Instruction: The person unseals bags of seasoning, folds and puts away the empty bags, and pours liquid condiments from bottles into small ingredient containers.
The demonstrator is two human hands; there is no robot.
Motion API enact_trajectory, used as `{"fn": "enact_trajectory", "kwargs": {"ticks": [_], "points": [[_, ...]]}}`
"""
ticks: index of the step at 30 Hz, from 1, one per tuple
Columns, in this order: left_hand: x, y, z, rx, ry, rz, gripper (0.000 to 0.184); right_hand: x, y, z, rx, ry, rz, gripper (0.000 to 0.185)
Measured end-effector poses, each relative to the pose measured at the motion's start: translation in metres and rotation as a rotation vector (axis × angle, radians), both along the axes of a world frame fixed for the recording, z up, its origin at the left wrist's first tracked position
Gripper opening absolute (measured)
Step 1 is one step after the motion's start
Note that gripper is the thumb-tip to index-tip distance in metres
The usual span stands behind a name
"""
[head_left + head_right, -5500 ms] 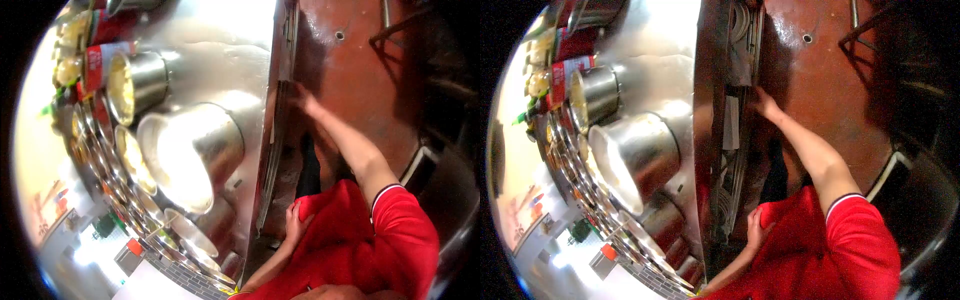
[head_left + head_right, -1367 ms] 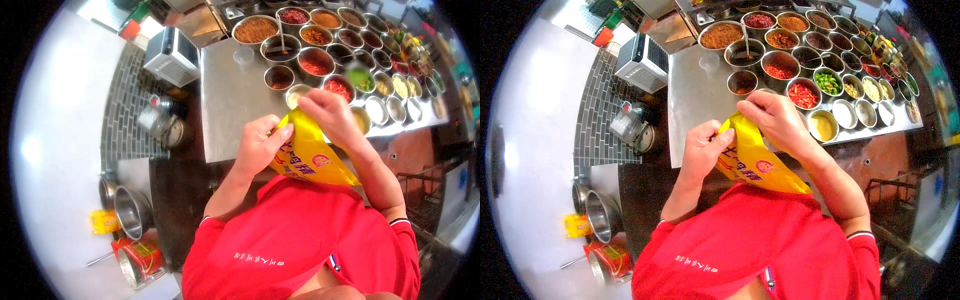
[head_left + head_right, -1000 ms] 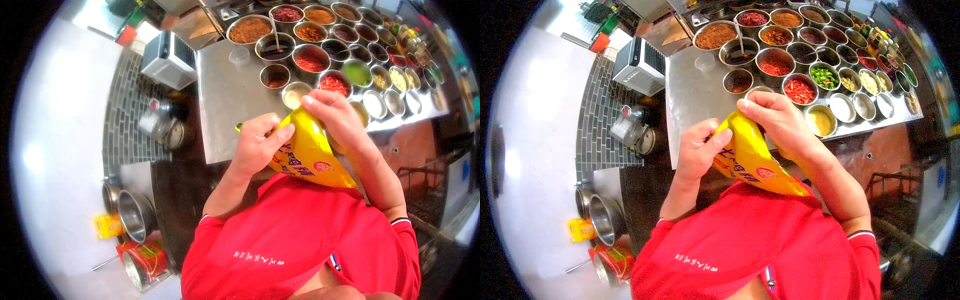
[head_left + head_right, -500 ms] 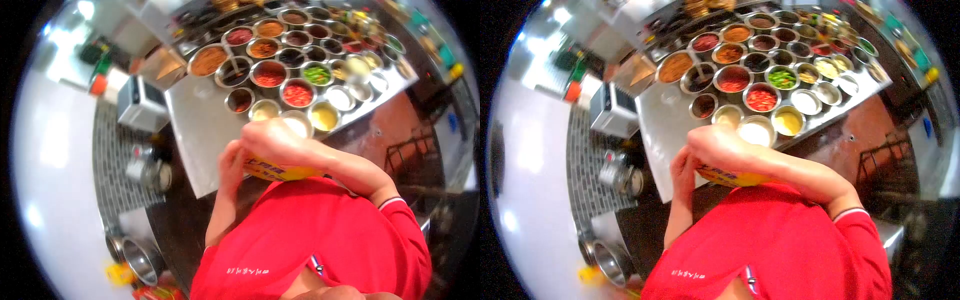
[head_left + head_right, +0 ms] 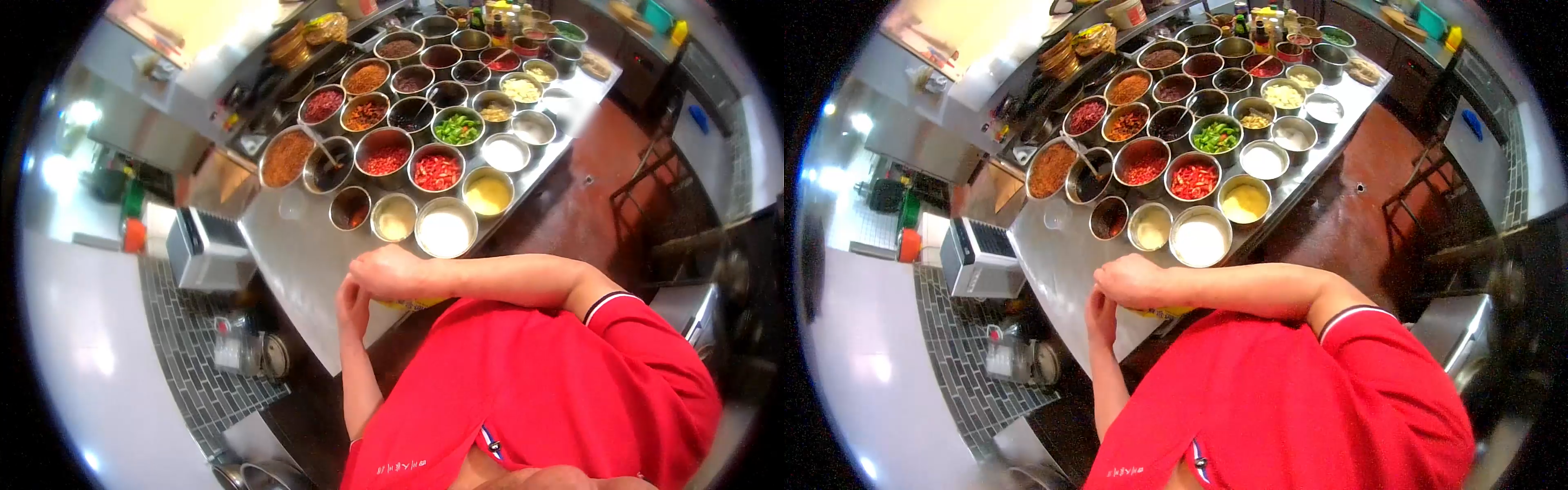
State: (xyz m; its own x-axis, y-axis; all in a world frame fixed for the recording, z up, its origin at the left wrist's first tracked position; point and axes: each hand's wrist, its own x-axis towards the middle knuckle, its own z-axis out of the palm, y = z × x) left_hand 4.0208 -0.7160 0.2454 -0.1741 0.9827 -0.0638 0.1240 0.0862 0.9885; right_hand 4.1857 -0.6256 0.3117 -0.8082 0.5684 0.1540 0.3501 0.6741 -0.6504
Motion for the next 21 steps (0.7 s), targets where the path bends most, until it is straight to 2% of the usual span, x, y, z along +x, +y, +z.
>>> {"fn": "enact_trajectory", "kwargs": {"ticks": [4,7,10,14,16,19,21], "points": [[-0.008,-0.003,-0.006,0.033,0.006,-0.114,0.013,0.002,-0.004,-0.001,-0.021,-0.122,0.039,0.020],[0.001,-0.010,-0.025,0.120,-0.065,-0.098,0.013,0.008,-0.008,-0.010,-0.042,-0.093,0.060,0.022],[0.008,-0.016,-0.035,0.079,-0.077,0.002,0.007,0.013,-0.009,-0.008,-0.139,-0.088,0.021,0.023],[0.013,-0.016,-0.031,0.255,0.320,0.099,0.008,0.009,-0.006,0.000,-0.293,-0.112,-0.075,0.024],[0.022,-0.012,-0.009,0.339,0.454,0.140,0.009,0.005,-0.004,-0.007,-0.326,-0.056,-0.115,0.025],[0.027,-0.009,0.013,0.388,0.607,0.140,0.009,0.001,-0.007,-0.017,-0.362,0.151,-0.221,0.026],[0.029,-0.007,0.012,0.405,0.612,0.150,0.010,0.001,-0.009,-0.019,-0.377,0.171,-0.255,0.026]]}}
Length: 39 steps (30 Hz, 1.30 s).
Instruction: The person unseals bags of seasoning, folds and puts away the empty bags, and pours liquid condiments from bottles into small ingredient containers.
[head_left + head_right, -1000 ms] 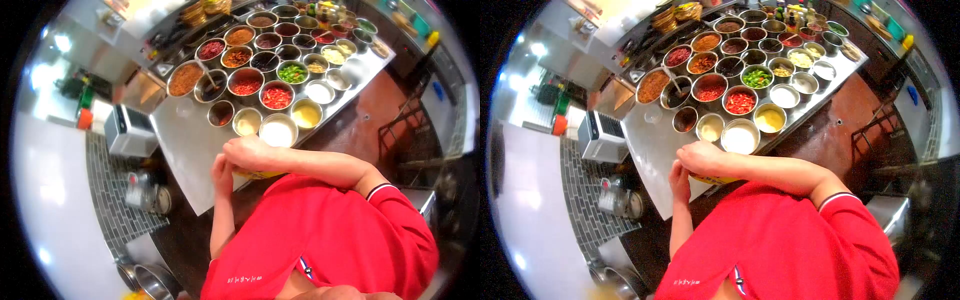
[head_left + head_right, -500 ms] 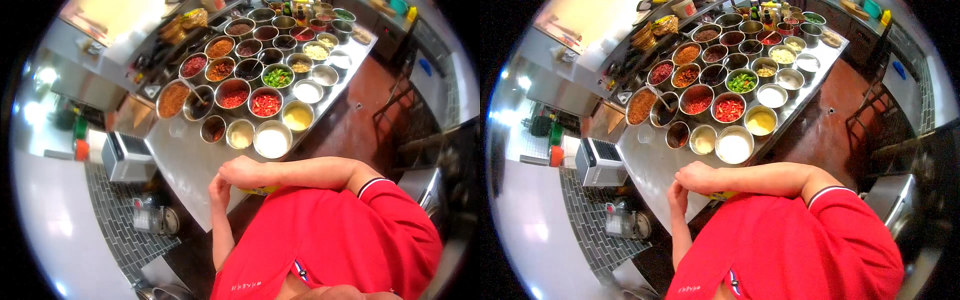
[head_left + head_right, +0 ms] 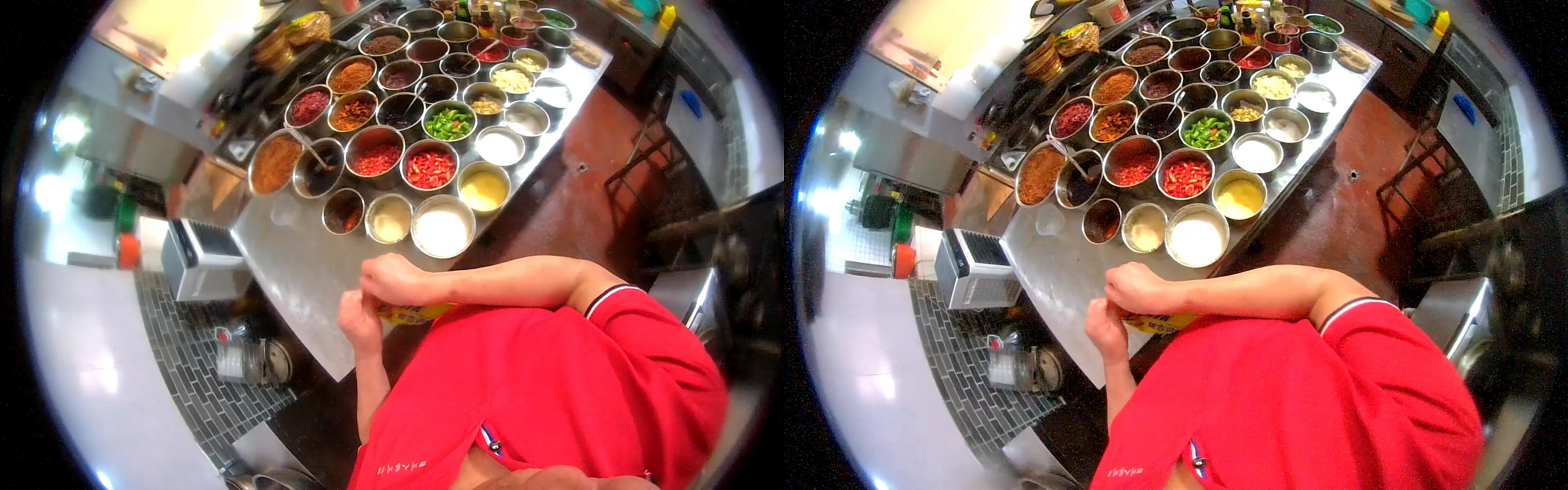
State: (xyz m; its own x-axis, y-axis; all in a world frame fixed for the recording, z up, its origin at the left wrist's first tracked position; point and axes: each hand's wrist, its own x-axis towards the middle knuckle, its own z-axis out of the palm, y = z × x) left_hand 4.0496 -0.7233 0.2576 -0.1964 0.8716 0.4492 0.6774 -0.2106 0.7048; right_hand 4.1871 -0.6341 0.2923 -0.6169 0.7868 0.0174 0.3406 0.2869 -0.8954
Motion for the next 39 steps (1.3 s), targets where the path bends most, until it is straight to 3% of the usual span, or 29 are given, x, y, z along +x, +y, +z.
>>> {"fn": "enact_trajectory", "kwargs": {"ticks": [4,7,10,16,19,23,28,35,39], "points": [[-0.016,-0.003,-0.006,-0.096,0.042,-0.088,0.009,0.009,0.009,0.016,-0.084,-0.131,0.212,0.027],[-0.026,-0.003,-0.007,-0.189,-0.204,-0.176,0.010,0.011,0.015,0.036,0.066,-0.261,0.377,0.029],[-0.042,0.001,-0.003,-0.195,-0.270,-0.241,0.009,0.005,0.024,0.049,0.084,-0.275,0.542,0.029],[-0.070,0.017,0.004,-0.375,-0.230,-0.293,0.013,-0.013,0.025,0.026,0.182,-0.186,0.460,0.025],[-0.068,0.016,0.001,-0.458,-0.486,-0.294,0.013,-0.014,0.021,0.026,0.184,-0.183,0.434,0.024],[-0.065,0.012,-0.001,-0.283,-0.379,-0.302,0.008,-0.021,0.020,0.028,0.153,-0.208,0.407,0.025],[-0.048,0.007,-0.001,-0.109,-0.341,-0.226,0.007,-0.022,0.014,0.008,-0.017,-0.035,0.277,0.028],[-0.044,0.005,-0.008,-0.124,-0.407,-0.169,0.007,-0.031,0.013,-0.025,-0.353,0.087,0.149,0.032],[-0.051,0.008,-0.014,-0.164,-0.451,-0.183,0.010,-0.031,0.019,-0.029,-0.265,0.080,0.231,0.032]]}}
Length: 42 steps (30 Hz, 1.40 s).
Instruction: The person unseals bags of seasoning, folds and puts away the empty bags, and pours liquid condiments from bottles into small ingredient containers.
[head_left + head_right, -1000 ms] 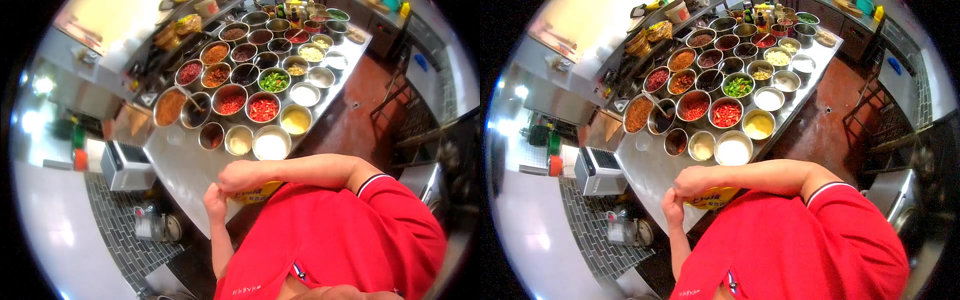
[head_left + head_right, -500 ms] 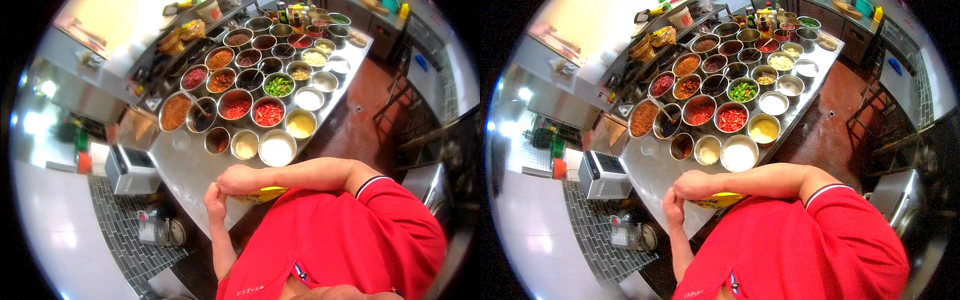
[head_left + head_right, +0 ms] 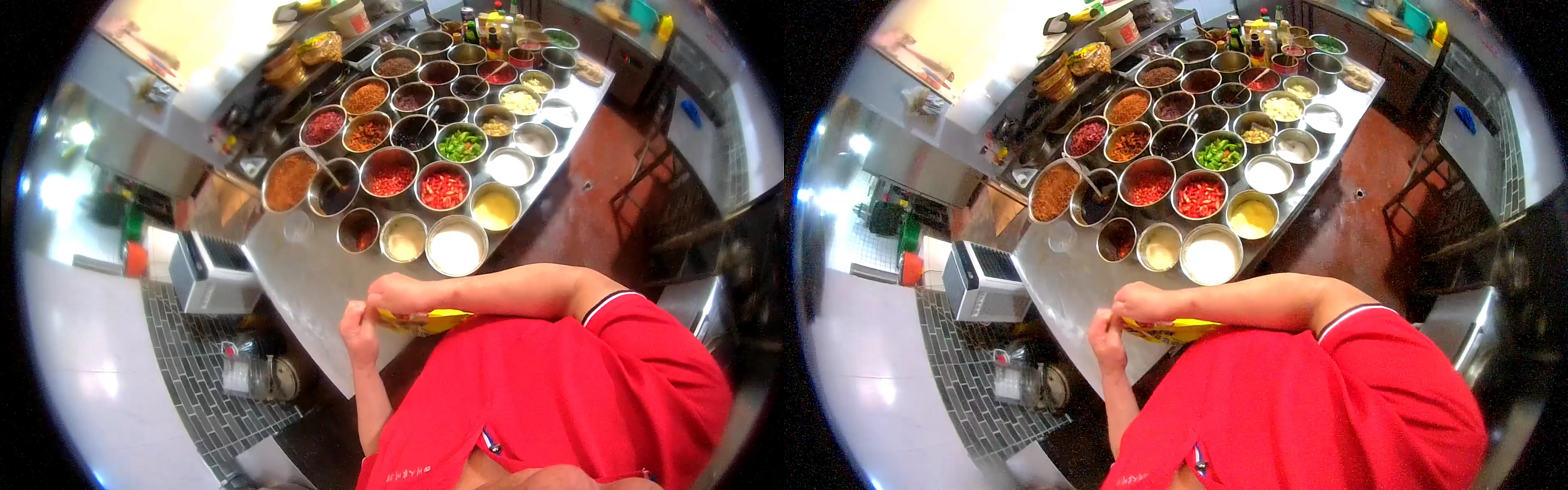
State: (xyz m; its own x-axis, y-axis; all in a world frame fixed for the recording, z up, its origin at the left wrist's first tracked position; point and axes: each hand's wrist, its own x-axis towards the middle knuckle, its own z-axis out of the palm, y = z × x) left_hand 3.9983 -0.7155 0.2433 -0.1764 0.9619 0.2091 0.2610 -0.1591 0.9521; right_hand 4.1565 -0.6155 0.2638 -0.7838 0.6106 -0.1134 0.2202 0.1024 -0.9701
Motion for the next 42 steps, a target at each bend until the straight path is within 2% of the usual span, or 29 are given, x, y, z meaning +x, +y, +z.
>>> {"fn": "enact_trajectory", "kwargs": {"ticks": [2,7,10,11,13,14,17,19,21,22,25,26,29,32,35,38,42], "points": [[-0.008,0.000,-0.001,-0.073,-0.026,-0.041,0.009,0.016,0.012,0.045,-0.021,-0.053,0.166,0.033],[-0.013,0.003,0.016,-0.177,0.061,-0.185,0.006,-0.006,0.038,0.042,0.125,-0.323,0.479,0.038],[-0.016,0.002,0.001,-0.284,-0.182,-0.183,0.017,-0.006,0.031,0.049,0.517,-0.199,0.424,0.036],[-0.018,0.003,-0.003,-0.297,-0.231,-0.203,0.019,-0.003,0.021,0.061,0.526,-0.348,0.399,0.033],[-0.019,0.001,-0.009,-0.331,-0.333,-0.238,0.024,0.002,0.007,0.059,0.620,-0.362,0.410,0.028],[-0.021,0.000,-0.010,-0.270,-0.250,-0.258,0.023,0.000,0.005,0.056,0.659,-0.400,0.411,0.026],[-0.023,-0.004,-0.004,-0.122,-0.044,-0.281,0.020,0.014,-0.004,0.092,0.570,-0.335,0.358,0.023],[-0.024,-0.004,0.007,-0.065,0.033,-0.258,0.017,0.007,-0.006,0.088,0.546,-0.345,0.283,0.023],[-0.018,-0.002,0.019,-0.084,-0.086,-0.224,0.012,0.005,-0.007,0.089,0.537,-0.350,0.239,0.024],[-0.017,0.000,0.022,-0.090,-0.146,-0.206,0.016,0.006,-0.007,0.093,0.543,-0.349,0.232,0.024],[-0.022,0.004,0.005,0.012,0.120,-0.120,0.014,-0.004,-0.003,0.083,0.466,-0.444,0.202,0.027],[-0.021,0.006,0.004,0.040,0.105,-0.093,0.014,-0.008,-0.001,0.076,0.423,-0.491,0.191,0.027],[-0.011,0.007,0.009,0.104,0.065,-0.030,0.013,-0.004,0.004,0.077,0.302,-0.319,0.141,0.029],[-0.007,0.010,0.002,0.146,0.077,-0.015,0.007,-0.008,0.003,0.035,0.233,-0.149,-0.009,0.031],[-0.001,0.007,0.010,0.131,0.189,-0.002,0.005,-0.007,-0.001,0.004,-0.030,-0.067,-0.117,0.031],[-0.001,0.009,0.012,0.123,0.248,-0.031,0.014,0.010,0.005,0.042,-0.396,-0.217,-0.014,0.034],[-0.008,0.016,0.008,0.028,0.168,-0.173,0.015,0.023,0.026,0.052,-0.069,-0.214,0.203,0.034]]}}
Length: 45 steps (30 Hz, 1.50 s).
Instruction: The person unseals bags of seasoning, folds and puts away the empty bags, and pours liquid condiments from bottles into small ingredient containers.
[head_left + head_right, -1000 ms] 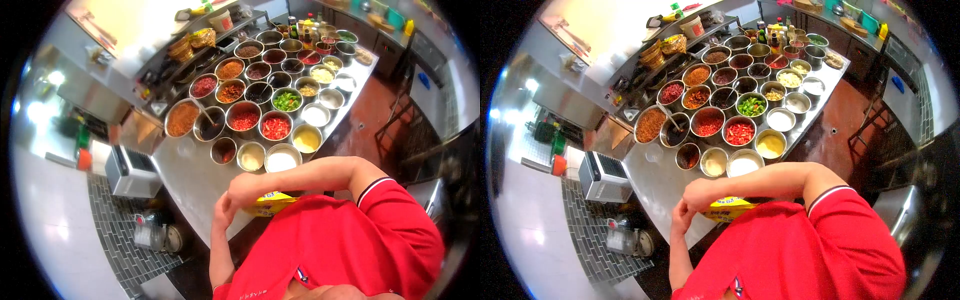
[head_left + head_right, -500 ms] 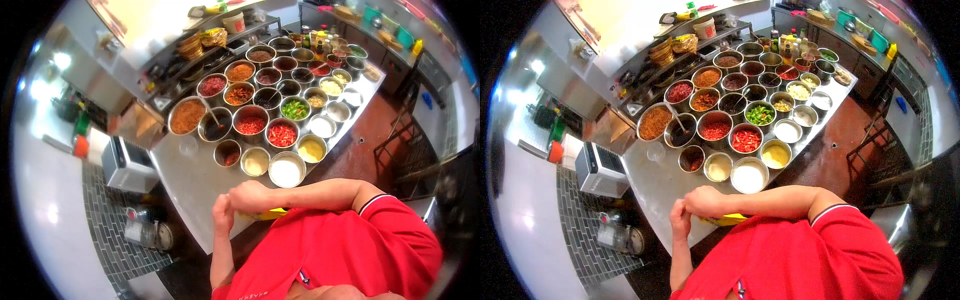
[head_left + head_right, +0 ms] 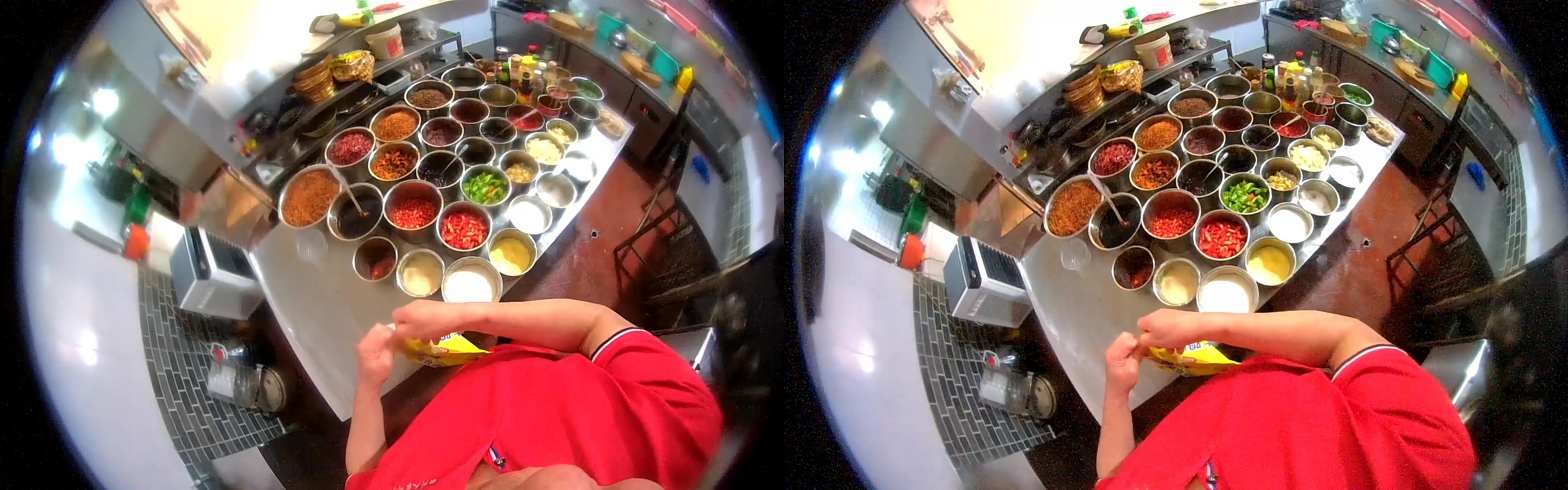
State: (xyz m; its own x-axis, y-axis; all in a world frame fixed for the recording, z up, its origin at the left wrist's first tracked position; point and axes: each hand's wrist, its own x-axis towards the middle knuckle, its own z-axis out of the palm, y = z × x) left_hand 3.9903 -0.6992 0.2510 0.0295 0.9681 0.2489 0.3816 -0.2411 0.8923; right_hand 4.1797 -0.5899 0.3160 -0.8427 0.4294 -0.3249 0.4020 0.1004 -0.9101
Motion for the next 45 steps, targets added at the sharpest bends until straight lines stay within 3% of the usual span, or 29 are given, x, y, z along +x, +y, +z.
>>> {"fn": "enact_trajectory", "kwargs": {"ticks": [3,6,9,12,19,28,32,36,38,41,44,45], "points": [[0.005,0.010,0.010,-0.038,0.058,-0.057,0.012,0.002,0.016,0.018,0.280,-0.087,0.222,0.036],[0.012,0.011,0.020,-0.145,0.194,-0.063,0.007,-0.011,0.027,-0.012,0.434,-0.116,0.373,0.036],[0.015,0.014,0.026,-0.174,0.289,-0.079,0.007,-0.002,0.041,-0.008,0.265,-0.072,0.505,0.036],[0.026,0.020,0.042,-0.192,0.302,-0.058,0.011,0.011,0.034,-0.007,0.454,0.129,0.267,0.037],[0.027,0.025,0.049,-0.308,0.215,-0.084,0.015,0.017,0.022,0.004,0.591,0.001,0.251,0.028],[0.037,0.020,0.031,-0.005,0.201,0.002,0.013,0.015,0.008,0.011,0.391,-0.071,0.002,0.024],[0.014,0.014,0.013,0.027,0.172,-0.027,0.006,0.000,-0.013,0.001,0.465,-0.057,-0.114,0.026],[0.002,0.004,0.021,0.014,0.237,-0.084,0.006,-0.010,-0.026,-0.025,0.349,0.025,-0.242,0.033],[-0.006,0.002,0.017,0.052,0.235,-0.141,0.002,-0.015,-0.035,-0.028,0.025,0.005,-0.371,0.032],[-0.018,0.002,0.013,0.098,0.242,-0.168,0.010,-0.020,-0.043,-0.006,-0.423,-0.095,-0.491,0.030],[-0.025,0.003,0.013,0.059,0.169,-0.192,0.010,-0.021,-0.040,-0.036,-0.478,-0.012,-0.444,0.026],[-0.028,0.005,0.010,0.043,0.126,-0.212,0.010,-0.017,-0.035,-0.045,-0.385,-0.063,-0.353,0.031]]}}
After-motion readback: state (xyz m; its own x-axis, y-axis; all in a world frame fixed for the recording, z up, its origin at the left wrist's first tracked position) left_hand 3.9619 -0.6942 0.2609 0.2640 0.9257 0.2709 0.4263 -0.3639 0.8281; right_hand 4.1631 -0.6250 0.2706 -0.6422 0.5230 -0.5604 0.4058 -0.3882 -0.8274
